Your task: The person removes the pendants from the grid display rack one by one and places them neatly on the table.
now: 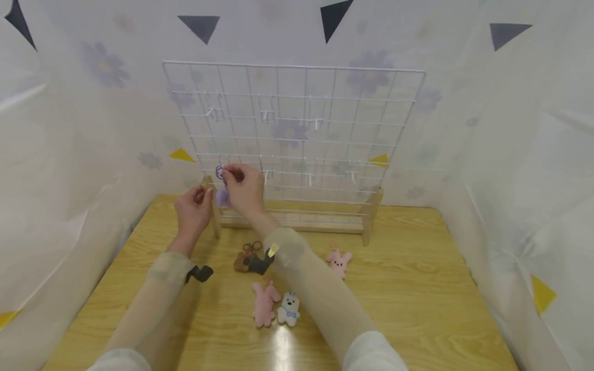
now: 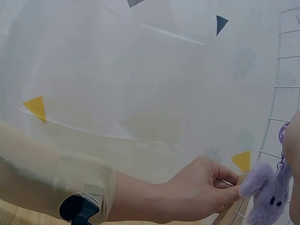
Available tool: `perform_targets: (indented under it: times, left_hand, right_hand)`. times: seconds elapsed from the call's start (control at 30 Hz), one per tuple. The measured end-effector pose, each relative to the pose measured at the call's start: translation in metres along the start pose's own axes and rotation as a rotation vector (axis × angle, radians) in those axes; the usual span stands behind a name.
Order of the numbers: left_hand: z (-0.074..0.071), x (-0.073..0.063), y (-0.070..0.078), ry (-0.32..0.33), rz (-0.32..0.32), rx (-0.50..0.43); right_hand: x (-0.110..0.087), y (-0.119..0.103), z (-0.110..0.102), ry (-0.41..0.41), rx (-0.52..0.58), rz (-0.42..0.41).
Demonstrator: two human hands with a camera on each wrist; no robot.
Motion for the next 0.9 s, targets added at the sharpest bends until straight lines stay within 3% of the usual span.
perform_targets:
  times: [0.37, 0.9]
  left_hand:
    - [0.001, -0.001, -0.003, -0.008, -0.025, -0.011]
    - [0.000, -0.001, -0.002, -0.001, -0.024, -0.013]
  right_hand:
    - [-0.010, 0.001, -0.002, 0.000, 0.015, -0.043]
    - [-0.023, -0.019, -0.004, -0.040, 0.075, -0.078]
Point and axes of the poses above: each hand's wrist, its own x-axis towards the middle knuckle, its own z-axis out of the palm, y = z × x, the point moved 4 cm from there along x, towards the middle knuckle, and after that the axes turned 9 degrees about -y, right-handed, at the moved point
